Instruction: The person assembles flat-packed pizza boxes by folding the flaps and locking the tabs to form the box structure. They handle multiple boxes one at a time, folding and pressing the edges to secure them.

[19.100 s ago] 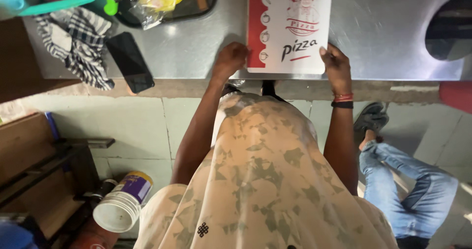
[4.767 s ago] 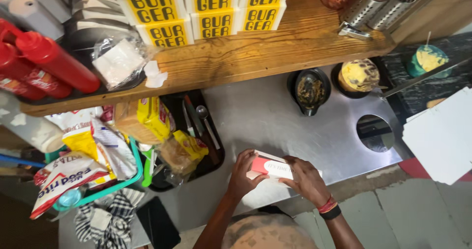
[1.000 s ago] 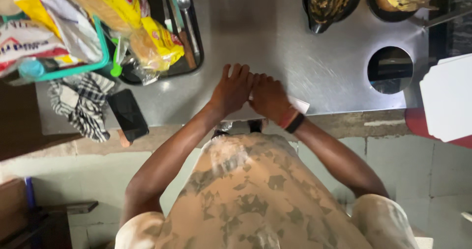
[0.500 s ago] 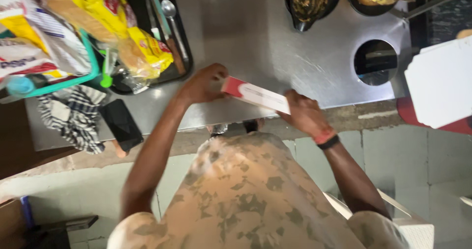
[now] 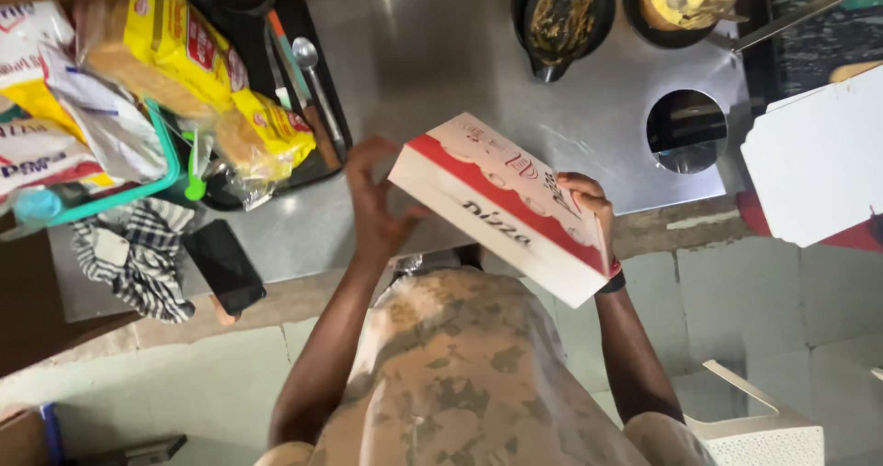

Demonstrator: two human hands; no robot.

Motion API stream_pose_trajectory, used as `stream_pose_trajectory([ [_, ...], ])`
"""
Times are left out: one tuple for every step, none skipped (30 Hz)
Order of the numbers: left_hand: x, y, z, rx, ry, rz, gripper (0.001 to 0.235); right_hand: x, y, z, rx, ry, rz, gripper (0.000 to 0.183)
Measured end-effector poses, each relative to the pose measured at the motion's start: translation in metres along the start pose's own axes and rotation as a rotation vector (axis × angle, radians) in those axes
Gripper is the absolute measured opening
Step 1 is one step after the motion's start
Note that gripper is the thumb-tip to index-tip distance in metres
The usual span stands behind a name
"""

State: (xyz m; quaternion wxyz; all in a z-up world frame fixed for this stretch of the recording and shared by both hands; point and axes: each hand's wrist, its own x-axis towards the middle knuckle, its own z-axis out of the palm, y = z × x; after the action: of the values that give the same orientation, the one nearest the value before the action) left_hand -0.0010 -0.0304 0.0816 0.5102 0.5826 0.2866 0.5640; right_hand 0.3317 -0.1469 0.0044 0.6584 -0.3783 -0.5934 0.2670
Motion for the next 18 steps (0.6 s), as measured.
stream_pose_trajectory([
  [0.005, 0.008, -0.001, -0.238, -0.019, -0.075, 0.096, 0.001, -0.003, 0.003, -0.144, -0.018, -0.038, 0.034],
  [0.009, 0.015, -0.003, -0.477, -0.036, -0.152, 0.098, 0.002, -0.008, 0.003, -0.289, -0.036, -0.074, 0.038],
  [0.011, 0.020, -0.003, -0.713, -0.043, -0.228, 0.101, 0.004, -0.014, 0.003, -0.430, -0.061, -0.109, 0.042],
  [0.011, 0.024, -0.002, -0.577, -0.084, -0.239, 0.098, 0.007, -0.019, 0.003, -0.422, -0.081, -0.092, 0.043],
  [0.012, 0.027, 0.000, -0.439, -0.120, -0.247, 0.094, 0.013, -0.022, 0.004, -0.410, -0.104, -0.077, 0.043],
  [0.013, 0.030, 0.001, -0.301, -0.155, -0.254, 0.091, 0.019, -0.025, 0.006, -0.398, -0.128, -0.062, 0.044],
  [0.012, 0.031, 0.002, -0.284, -0.168, -0.252, 0.091, 0.022, -0.028, 0.010, -0.373, -0.134, -0.050, 0.045],
  [0.012, 0.030, 0.002, -0.268, -0.181, -0.249, 0.091, 0.025, -0.031, 0.013, -0.348, -0.141, -0.038, 0.046],
  [0.013, 0.028, 0.001, -0.254, -0.196, -0.242, 0.092, 0.031, -0.033, 0.015, -0.325, -0.147, -0.030, 0.047],
  [0.013, 0.024, -0.002, -0.245, -0.199, -0.272, 0.091, 0.035, -0.036, 0.016, -0.362, -0.160, -0.011, 0.045],
  [0.012, 0.018, -0.006, -0.237, -0.203, -0.303, 0.090, 0.038, -0.041, 0.015, -0.401, -0.172, 0.010, 0.043],
  [0.009, 0.011, -0.011, -0.229, -0.206, -0.334, 0.090, 0.038, -0.047, 0.014, -0.439, -0.184, 0.030, 0.041],
  [0.006, 0.002, -0.017, -0.062, -0.167, -0.354, 0.091, 0.038, -0.051, 0.014, -0.586, -0.218, 0.075, 0.040],
  [0.001, -0.009, -0.022, 0.104, -0.125, -0.374, 0.092, 0.036, -0.058, 0.013, -0.732, -0.251, 0.120, 0.040],
  [0.002, -0.022, -0.026, 0.272, -0.082, -0.379, 0.093, 0.038, -0.059, 0.013, -0.880, -0.277, 0.154, 0.041],
  [-0.002, -0.037, -0.027, 0.060, -0.052, -0.614, 0.089, 0.035, -0.056, 0.021, -0.973, -0.301, 0.090, 0.037],
  [-0.011, -0.053, -0.024, -0.162, -0.027, -0.846, 0.086, 0.027, -0.049, 0.034, -1.069, -0.325, 0.030, 0.034],
  [-0.019, -0.072, -0.015, -0.178, 0.021, -0.842, 0.079, 0.020, -0.040, 0.045, -1.166, -0.347, -0.030, 0.031],
])
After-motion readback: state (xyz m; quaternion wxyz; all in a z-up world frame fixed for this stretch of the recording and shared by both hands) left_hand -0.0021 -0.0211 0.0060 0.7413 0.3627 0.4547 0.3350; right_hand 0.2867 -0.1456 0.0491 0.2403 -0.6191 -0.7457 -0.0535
